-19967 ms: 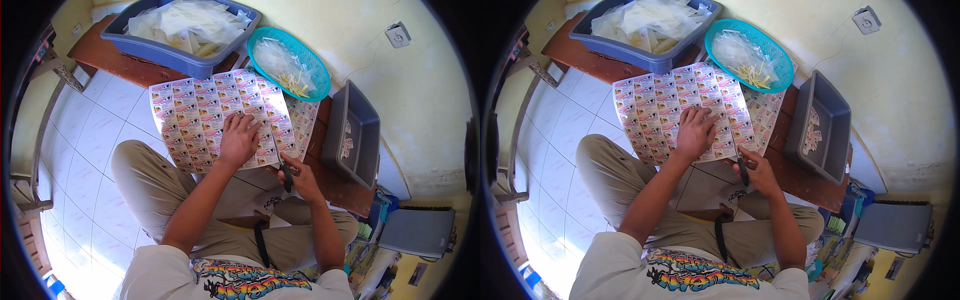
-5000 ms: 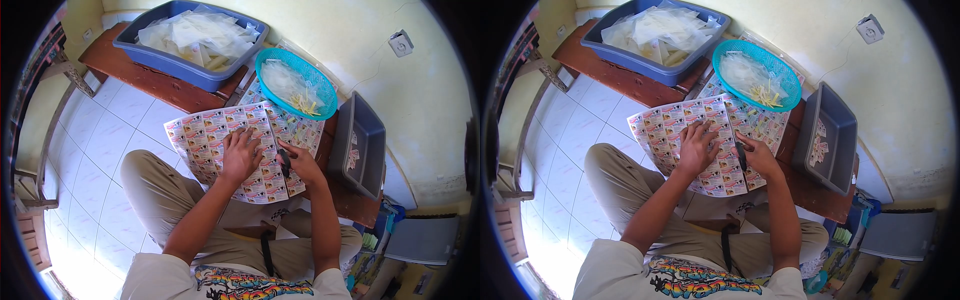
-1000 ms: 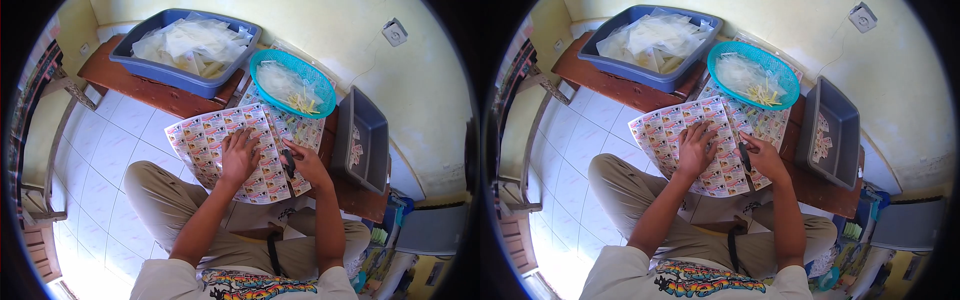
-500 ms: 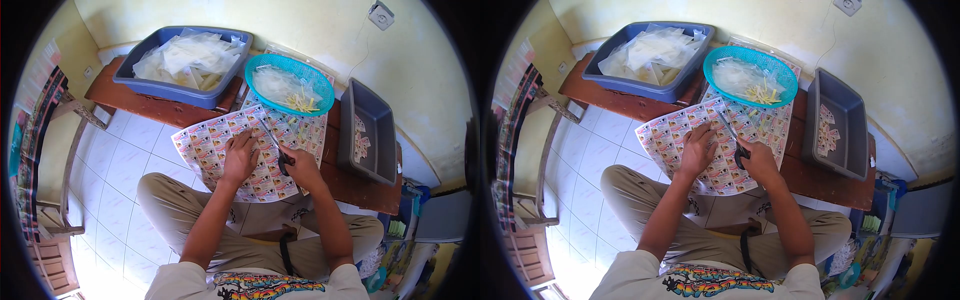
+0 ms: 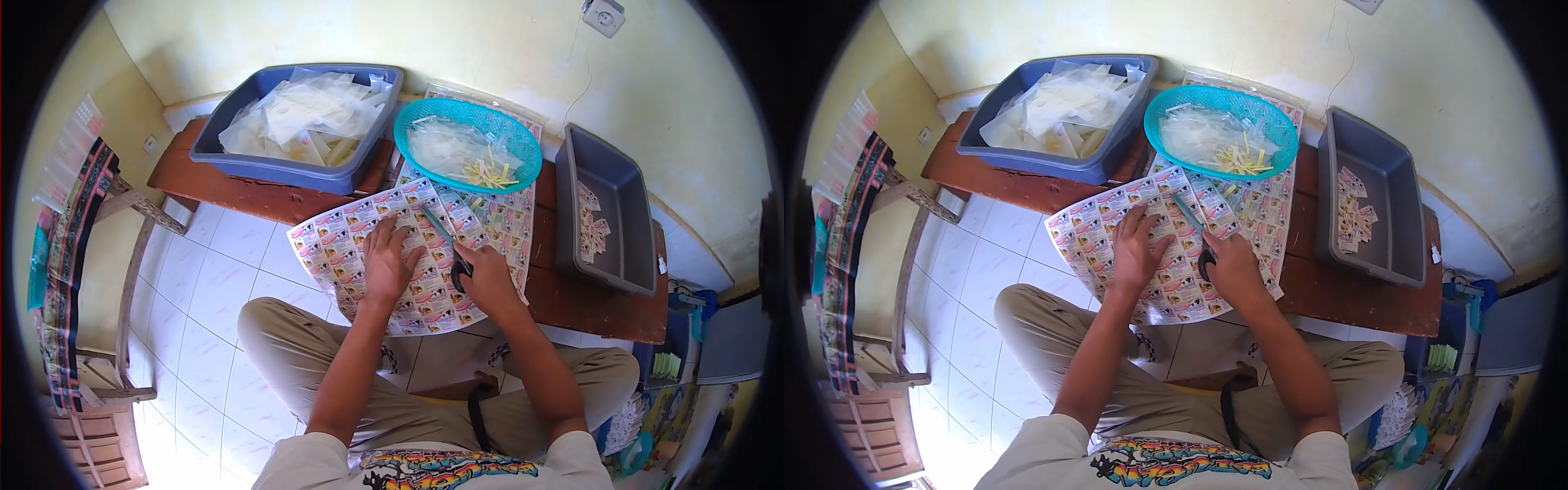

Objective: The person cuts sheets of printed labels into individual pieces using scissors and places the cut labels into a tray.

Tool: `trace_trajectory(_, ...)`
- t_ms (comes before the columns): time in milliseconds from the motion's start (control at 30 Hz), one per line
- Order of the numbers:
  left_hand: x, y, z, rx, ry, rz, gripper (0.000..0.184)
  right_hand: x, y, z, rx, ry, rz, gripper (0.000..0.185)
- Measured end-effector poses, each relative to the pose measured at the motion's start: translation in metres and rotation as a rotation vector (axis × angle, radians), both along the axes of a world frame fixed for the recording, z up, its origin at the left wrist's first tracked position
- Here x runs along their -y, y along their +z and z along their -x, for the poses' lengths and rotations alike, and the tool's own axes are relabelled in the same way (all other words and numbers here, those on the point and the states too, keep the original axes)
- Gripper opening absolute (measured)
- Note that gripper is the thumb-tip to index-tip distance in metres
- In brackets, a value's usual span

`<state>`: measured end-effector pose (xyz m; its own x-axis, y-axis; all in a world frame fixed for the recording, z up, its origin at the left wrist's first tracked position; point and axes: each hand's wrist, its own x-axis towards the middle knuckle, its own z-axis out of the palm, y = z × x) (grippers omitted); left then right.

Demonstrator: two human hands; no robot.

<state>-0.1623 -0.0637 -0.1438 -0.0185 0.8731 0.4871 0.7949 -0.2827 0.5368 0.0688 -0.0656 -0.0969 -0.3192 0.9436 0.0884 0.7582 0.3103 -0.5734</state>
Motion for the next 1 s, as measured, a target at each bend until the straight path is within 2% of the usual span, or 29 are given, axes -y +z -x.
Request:
trace_trajectory(167,0.022,0.002,-0.001,-0.061,0.115,0.056,0.051,0.001,0.004,0.005,0.001,0.007,0.025,0.062)
trace_trajectory(333,0.020,0.001,0.003,-0.108,0.098,0.042,0.047,0.006,-0.001,0.000,0.034,-0.025,-0.009,0.065)
trace_trajectory(667,0.017,0.007,0.008,-0.123,0.052,0.098,0.051,0.011,0.009,-0.012,0.039,-0.060,0.042,0.064)
trace_trajectory(767,0.012,0.005,0.009,-0.035,0.048,0.073,0.053,0.010,0.009,-0.013,0.045,-0.048,0.020,0.064)
trace_trajectory(833,0.012,0.000,0.008,-0.118,0.038,0.038,0.054,0.016,0.010,-0.011,0.016,-0.074,-0.035,0.063)
trace_trajectory(1000,0.012,0.000,0.007,-0.117,0.042,0.040,0.053,0.015,0.002,-0.011,0.050,-0.094,-0.064,0.063)
